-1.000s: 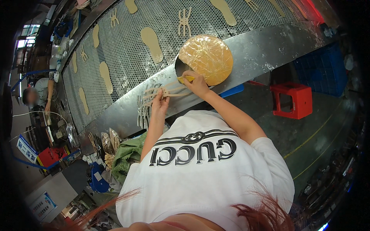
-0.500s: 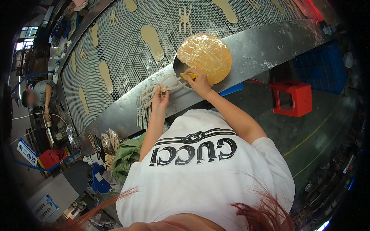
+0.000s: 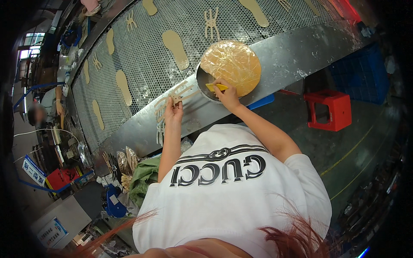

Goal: The person applies adhesive to shoe straps using a scraper and places the straps onto a conveyor belt next to shoe insoles.

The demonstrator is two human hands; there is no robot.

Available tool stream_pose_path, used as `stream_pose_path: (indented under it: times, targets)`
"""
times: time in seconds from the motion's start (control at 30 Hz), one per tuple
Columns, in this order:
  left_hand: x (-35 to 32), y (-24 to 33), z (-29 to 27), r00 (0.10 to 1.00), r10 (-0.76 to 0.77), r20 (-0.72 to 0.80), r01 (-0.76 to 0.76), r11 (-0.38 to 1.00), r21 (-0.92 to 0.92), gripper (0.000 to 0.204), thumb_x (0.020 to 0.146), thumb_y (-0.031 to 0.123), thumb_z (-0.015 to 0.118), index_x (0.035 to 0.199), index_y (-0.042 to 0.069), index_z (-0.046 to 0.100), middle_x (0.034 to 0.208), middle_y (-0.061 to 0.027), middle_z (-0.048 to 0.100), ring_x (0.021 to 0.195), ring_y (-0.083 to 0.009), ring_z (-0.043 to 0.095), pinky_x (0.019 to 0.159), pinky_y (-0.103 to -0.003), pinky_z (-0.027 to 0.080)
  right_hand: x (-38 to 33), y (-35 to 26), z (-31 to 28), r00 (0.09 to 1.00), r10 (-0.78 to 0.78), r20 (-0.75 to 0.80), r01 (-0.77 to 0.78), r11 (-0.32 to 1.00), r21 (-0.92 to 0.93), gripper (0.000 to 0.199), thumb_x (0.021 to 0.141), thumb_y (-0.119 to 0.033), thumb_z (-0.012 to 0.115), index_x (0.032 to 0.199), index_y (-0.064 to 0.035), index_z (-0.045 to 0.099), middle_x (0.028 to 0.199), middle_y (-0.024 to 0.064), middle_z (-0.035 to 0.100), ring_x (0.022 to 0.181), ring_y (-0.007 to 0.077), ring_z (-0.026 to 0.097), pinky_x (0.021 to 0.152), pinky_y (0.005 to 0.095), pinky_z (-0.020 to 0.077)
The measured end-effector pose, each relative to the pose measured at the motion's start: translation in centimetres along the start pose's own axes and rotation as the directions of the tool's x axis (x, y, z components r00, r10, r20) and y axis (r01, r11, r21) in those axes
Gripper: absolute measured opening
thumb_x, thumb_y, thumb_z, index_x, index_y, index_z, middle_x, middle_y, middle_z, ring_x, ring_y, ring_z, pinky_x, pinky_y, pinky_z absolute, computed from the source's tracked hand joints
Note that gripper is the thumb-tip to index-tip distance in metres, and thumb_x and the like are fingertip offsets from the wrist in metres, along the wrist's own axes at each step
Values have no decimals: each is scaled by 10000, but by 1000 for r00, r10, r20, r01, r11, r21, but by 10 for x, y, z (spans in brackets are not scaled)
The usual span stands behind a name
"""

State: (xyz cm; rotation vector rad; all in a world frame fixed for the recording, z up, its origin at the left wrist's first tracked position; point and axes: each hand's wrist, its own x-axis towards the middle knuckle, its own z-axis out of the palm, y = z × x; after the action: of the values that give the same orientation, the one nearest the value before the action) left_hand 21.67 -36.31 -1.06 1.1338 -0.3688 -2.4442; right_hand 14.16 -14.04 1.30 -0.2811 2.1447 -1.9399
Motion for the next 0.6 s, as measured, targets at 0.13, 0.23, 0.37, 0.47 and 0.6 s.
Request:
stream_pose_path:
  times: [0.13,0.23,0.37,0.47,0.6]
  targets:
    - [3,-8,3,998,-33,-48,33,999,1,193,794,34,611,975,15,547,987,-92,579,938,-217,551,869,-406,486,1,-11,13,999,21,27,-24,989,147,101,844,-76,541,943,-64,552,687,-6,543,543,44,517,449,172,416]
    - [4,-9,4,996,-52,-74,52,999,4,192,794,30,610,974,15,544,983,-88,581,939,-216,550,865,-406,486,3,-14,21,994,19,104,-29,995,91,109,841,-74,544,948,-59,552,685,-2,542,544,44,516,447,175,419]
    - [9,3,1,998,-57,-36,56,998,-15,186,802,33,601,980,12,551,984,-92,586,934,-217,563,854,-400,492,5,-5,23,997,1,75,-8,996,93,114,840,-76,542,952,-53,552,689,4,545,541,47,516,438,181,419]
    - [8,15,5,1000,16,-10,-16,1000,1,174,814,53,591,981,18,553,979,-88,583,920,-213,569,827,-382,501,7,0,13,999,-2,48,0,999,34,115,812,-67,560,926,-69,569,650,24,575,512,72,548,446,209,430]
    - [24,43,20,988,155,8,-155,985,74,164,834,82,576,986,39,532,955,-75,576,878,-195,572,742,-341,506,-5,-2,4,993,106,49,-107,994,29,111,812,-69,560,922,-77,571,592,27,549,476,65,521,426,205,419]
